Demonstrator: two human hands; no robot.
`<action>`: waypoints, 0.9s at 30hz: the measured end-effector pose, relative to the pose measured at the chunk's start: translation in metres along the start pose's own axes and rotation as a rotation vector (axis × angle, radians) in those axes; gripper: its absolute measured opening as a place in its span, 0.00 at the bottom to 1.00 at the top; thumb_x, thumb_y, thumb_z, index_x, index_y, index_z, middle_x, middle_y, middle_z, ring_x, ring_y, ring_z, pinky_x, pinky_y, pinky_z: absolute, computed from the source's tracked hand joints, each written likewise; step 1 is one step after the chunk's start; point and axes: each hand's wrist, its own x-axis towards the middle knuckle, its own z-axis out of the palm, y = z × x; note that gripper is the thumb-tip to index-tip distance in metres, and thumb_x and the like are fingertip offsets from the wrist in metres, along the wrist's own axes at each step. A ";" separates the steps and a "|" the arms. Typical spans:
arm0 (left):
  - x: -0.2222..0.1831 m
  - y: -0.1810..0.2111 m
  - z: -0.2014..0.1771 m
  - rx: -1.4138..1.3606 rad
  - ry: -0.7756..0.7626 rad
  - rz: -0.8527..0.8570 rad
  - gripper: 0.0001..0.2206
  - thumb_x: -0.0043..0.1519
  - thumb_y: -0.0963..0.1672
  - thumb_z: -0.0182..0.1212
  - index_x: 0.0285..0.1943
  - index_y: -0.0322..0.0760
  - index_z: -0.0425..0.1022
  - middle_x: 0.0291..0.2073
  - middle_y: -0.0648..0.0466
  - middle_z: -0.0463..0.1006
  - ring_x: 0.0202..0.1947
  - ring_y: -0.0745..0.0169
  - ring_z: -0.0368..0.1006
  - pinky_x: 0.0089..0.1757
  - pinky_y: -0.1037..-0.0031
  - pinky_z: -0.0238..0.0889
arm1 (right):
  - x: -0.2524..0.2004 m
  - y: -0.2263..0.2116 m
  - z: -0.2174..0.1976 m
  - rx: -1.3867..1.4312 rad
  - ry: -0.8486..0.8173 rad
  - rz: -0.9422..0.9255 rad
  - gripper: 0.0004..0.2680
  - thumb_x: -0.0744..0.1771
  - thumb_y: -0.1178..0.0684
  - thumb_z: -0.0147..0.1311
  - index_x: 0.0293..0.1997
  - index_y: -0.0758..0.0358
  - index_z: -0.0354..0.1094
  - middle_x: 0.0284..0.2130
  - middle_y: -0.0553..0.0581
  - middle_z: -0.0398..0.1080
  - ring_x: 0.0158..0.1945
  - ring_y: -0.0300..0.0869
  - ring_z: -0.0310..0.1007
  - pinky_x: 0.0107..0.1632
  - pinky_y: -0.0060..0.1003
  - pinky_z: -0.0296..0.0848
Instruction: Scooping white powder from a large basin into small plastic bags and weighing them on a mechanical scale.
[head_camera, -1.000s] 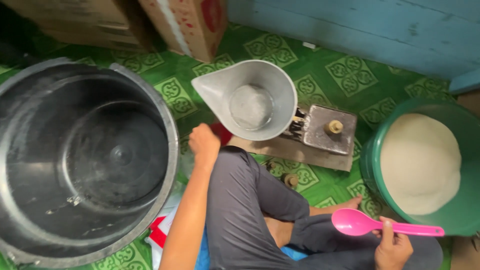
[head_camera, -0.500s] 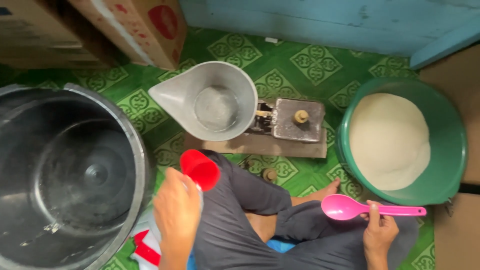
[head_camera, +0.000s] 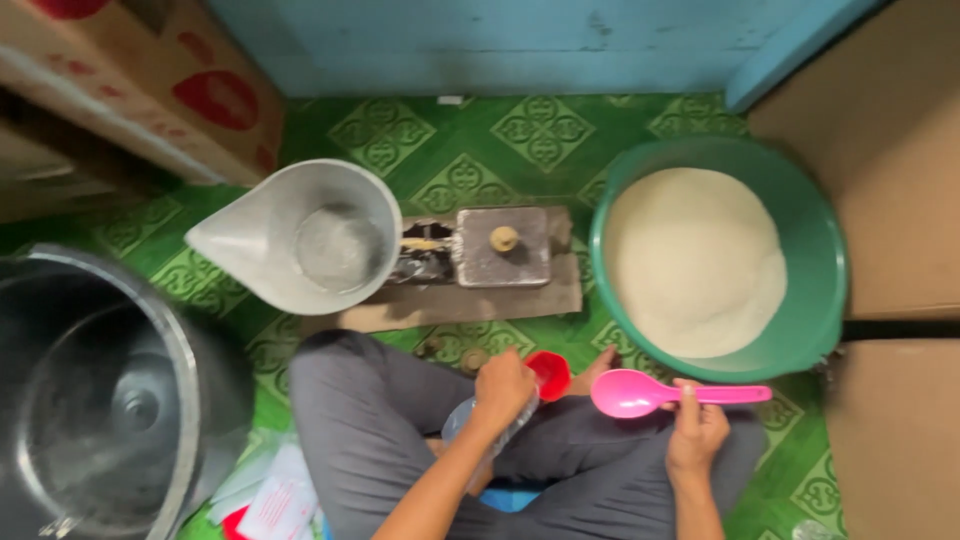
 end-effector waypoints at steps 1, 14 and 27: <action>0.012 -0.006 0.014 0.000 0.054 0.008 0.11 0.53 0.45 0.52 0.33 0.28 0.71 0.26 0.36 0.76 0.29 0.29 0.72 0.34 0.51 0.66 | 0.004 0.002 0.001 0.050 -0.006 0.021 0.08 0.70 0.58 0.47 0.49 0.73 0.68 0.36 0.58 0.70 0.32 0.37 0.67 0.40 0.26 0.68; 0.048 -0.017 0.038 -0.031 0.015 -0.203 0.14 0.56 0.47 0.54 0.40 0.30 0.73 0.35 0.39 0.78 0.38 0.35 0.73 0.42 0.56 0.67 | 0.004 -0.015 0.007 -0.005 -0.098 0.057 0.09 0.69 0.57 0.48 0.44 0.74 0.71 0.31 0.58 0.71 0.31 0.38 0.68 0.39 0.28 0.69; -0.046 0.007 -0.053 -0.475 -0.027 -0.135 0.13 0.59 0.45 0.44 0.49 0.37 0.68 0.38 0.46 0.77 0.36 0.51 0.73 0.42 0.66 0.66 | 0.003 -0.011 0.015 0.129 -0.070 0.043 0.08 0.68 0.58 0.48 0.46 0.74 0.70 0.31 0.58 0.70 0.30 0.38 0.68 0.38 0.28 0.68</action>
